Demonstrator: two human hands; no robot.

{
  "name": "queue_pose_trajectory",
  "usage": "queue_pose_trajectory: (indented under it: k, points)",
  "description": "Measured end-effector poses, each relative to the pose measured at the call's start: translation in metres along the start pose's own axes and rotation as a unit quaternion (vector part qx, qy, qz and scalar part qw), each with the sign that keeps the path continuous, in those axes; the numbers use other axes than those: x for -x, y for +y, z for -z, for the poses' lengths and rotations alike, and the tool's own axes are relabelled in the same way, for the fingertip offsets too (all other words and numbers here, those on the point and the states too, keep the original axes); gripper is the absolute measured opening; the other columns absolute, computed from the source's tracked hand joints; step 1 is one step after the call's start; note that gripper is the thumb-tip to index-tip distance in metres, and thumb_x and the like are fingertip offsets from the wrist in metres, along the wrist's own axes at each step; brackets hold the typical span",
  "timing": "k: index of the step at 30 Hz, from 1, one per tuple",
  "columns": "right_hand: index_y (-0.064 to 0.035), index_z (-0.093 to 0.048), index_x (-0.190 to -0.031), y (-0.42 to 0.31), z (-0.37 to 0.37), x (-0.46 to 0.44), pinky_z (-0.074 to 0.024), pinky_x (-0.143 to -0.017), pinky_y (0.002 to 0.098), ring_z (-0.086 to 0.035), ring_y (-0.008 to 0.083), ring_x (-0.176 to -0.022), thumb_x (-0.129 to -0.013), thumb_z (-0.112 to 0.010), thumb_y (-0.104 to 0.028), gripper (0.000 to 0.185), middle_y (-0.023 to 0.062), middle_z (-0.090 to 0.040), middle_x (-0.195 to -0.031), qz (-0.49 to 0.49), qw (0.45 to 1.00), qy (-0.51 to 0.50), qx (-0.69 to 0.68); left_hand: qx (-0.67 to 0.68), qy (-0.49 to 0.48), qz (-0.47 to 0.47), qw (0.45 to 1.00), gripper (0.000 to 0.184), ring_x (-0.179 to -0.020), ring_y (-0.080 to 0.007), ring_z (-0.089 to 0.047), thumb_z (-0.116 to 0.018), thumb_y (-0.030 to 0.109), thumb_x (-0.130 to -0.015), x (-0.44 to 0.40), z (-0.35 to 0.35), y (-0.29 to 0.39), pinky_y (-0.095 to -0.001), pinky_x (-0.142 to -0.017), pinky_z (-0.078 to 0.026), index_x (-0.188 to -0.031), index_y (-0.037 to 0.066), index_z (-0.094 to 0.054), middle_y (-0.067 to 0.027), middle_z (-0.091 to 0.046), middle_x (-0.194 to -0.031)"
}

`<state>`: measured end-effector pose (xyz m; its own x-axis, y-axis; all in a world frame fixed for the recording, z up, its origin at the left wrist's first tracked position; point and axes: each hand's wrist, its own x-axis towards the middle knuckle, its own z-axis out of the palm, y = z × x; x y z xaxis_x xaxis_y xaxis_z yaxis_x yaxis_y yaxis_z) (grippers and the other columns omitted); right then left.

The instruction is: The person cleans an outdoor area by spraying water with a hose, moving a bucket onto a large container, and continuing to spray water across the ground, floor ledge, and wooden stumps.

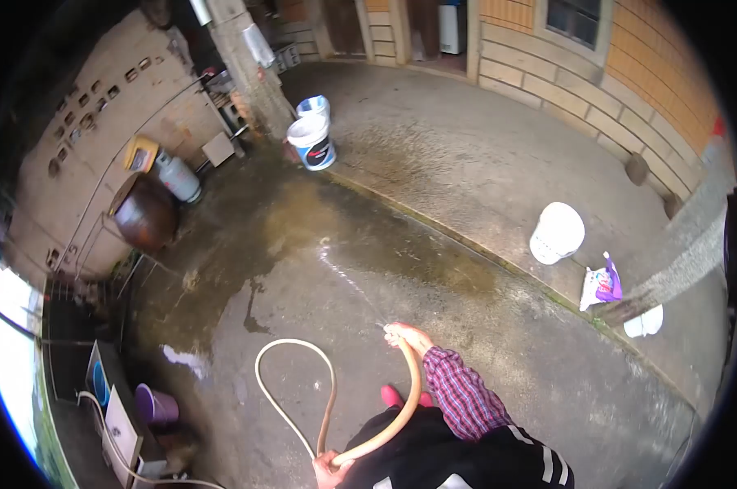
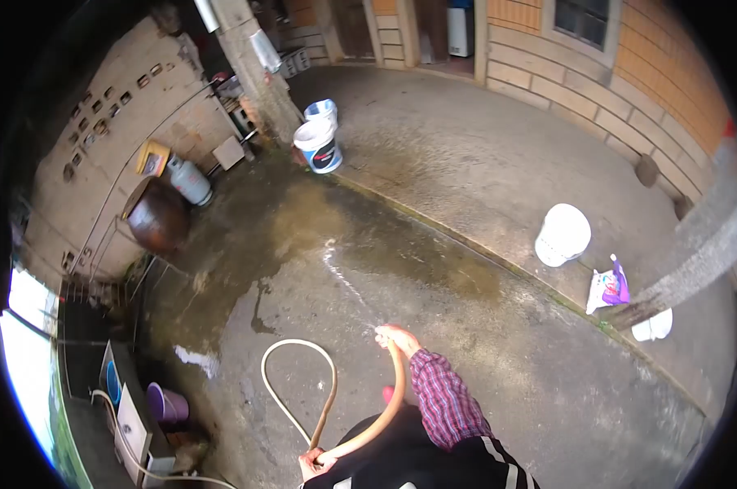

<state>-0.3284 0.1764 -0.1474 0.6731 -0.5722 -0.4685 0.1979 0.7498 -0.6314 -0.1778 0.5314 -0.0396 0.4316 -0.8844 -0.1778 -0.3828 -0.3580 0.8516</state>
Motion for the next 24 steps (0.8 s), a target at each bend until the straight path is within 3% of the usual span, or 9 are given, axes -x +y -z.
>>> queue_pose_trajectory:
  k: [2, 4, 7, 14, 15, 16, 19, 21, 24]
  points:
    - [-0.0059, -0.053, -0.078, -0.001, -0.006, 0.0, -0.0382, -0.048, 0.019, -0.047, 0.0079, -0.056, -0.078, -0.051, -0.02, 0.014, 0.0019, -0.051, -0.066, 0.071, 0.997, -0.006, 0.002, 0.011, -0.151, -0.094, 0.984, 0.031, -0.049, -0.0087, -0.041, -0.069, 0.025, -0.057, -0.087, -0.015, 0.006, -0.0266, -0.046, -0.033, -0.055, 0.002, -0.049, -0.0016, -0.046, -0.048]
    - [-0.0056, -0.052, -0.072, 0.011, 0.009, -0.049, -0.0382, -0.045, 0.023, -0.045, 0.011, -0.05, -0.076, -0.05, -0.018, 0.014, 0.0022, -0.047, -0.058, 0.066, 0.988, -0.129, -0.055, 0.025, -0.278, -0.147, 0.949, 0.031, -0.049, -0.0084, -0.041, -0.069, 0.025, -0.058, -0.141, -0.029, 0.02, -0.0263, -0.046, -0.032, -0.055, 0.002, -0.049, -0.0012, -0.046, -0.049]
    - [-0.0032, -0.05, -0.069, -0.021, -0.01, -0.026, -0.0379, -0.043, 0.0238, -0.044, 0.0125, -0.048, -0.074, -0.05, -0.016, 0.014, 0.0045, -0.045, -0.055, 0.099, 0.995, 0.002, 0.017, 0.065, -0.355, -0.147, 0.921, 0.031, -0.049, -0.0079, -0.041, -0.069, 0.026, -0.059, -0.151, -0.041, 0.026, -0.0258, -0.045, -0.032, -0.055, 0.002, -0.049, -0.0006, -0.046, -0.049]
    - [-0.0058, -0.045, -0.065, -0.04, 0.017, -0.016, -0.0327, -0.039, 0.0193, -0.039, 0.0064, -0.044, -0.075, -0.053, -0.012, 0.015, 0.0006, -0.043, -0.055, 0.098, 0.989, -0.061, -0.094, 0.177, -0.136, -0.032, 0.974, 0.032, -0.049, -0.0068, -0.039, -0.068, 0.027, -0.061, -0.073, 0.006, 0.016, -0.0247, -0.044, -0.03, -0.056, 0.003, -0.048, 0.0008, -0.047, -0.051]
    - [-0.0054, -0.045, -0.067, -0.038, 0.018, -0.016, -0.0334, -0.039, 0.0199, -0.039, 0.0068, -0.045, -0.076, -0.053, -0.011, 0.013, 0.0014, -0.043, -0.056, 0.084, 0.988, -0.012, -0.127, 0.129, -0.136, 0.048, 0.981, 0.022, -0.055, -0.0132, -0.044, -0.069, 0.011, -0.058, -0.071, 0.01, 0.038, -0.0294, -0.056, -0.038, -0.062, 0.0, -0.05, -0.0026, -0.048, -0.054]
    - [-0.0053, -0.044, -0.069, -0.049, 0.011, -0.01, -0.0335, -0.039, 0.0193, -0.04, 0.0069, -0.045, -0.076, -0.054, -0.011, 0.013, 0.0023, -0.044, -0.057, 0.083, 0.993, 0.018, -0.077, 0.076, -0.028, -0.002, 0.997, 0.024, -0.06, -0.0143, -0.045, -0.07, 0.011, -0.058, -0.06, 0.004, -0.012, -0.0294, -0.059, -0.038, -0.063, -0.001, -0.051, -0.0041, -0.049, -0.058]
    - [-0.007, -0.043, -0.072, -0.055, 0.005, -0.029, -0.0332, -0.037, 0.0175, -0.039, 0.0053, -0.044, -0.077, -0.053, -0.013, 0.013, 0.0022, -0.043, -0.059, 0.053, 0.997, 0.021, -0.052, 0.06, 0.009, 0.01, 0.998, 0.025, -0.062, -0.0163, -0.045, -0.071, 0.013, -0.056, -0.061, 0.009, 0.024, -0.0296, -0.06, -0.037, -0.064, -0.002, -0.052, -0.0056, -0.049, -0.06]
    - [-0.0076, -0.042, -0.076, -0.063, -0.012, -0.039, -0.0332, -0.039, 0.0173, -0.038, 0.0051, -0.045, -0.077, -0.053, -0.012, 0.012, 0.0015, -0.043, -0.059, 0.041, 0.997, 0.019, -0.056, 0.018, -0.015, -0.065, 0.998, 0.027, -0.049, -0.0078, -0.035, -0.067, 0.02, -0.06, -0.067, 0.01, 0.029, -0.0235, -0.045, -0.027, -0.057, 0.001, -0.048, 0.0005, -0.04, -0.049]
    - [-0.0081, -0.041, -0.075, -0.062, -0.018, -0.068, -0.0341, -0.039, 0.0192, -0.038, 0.006, -0.045, -0.077, -0.052, -0.012, 0.012, 0.0019, -0.042, -0.058, 0.064, 0.997, 0.008, -0.042, 0.016, -0.006, -0.015, 1.0, 0.025, -0.049, -0.0083, -0.035, -0.066, 0.019, -0.06, -0.063, 0.016, 0.031, -0.0243, -0.045, -0.027, -0.058, 0.0, -0.05, 0.0002, -0.04, -0.049]
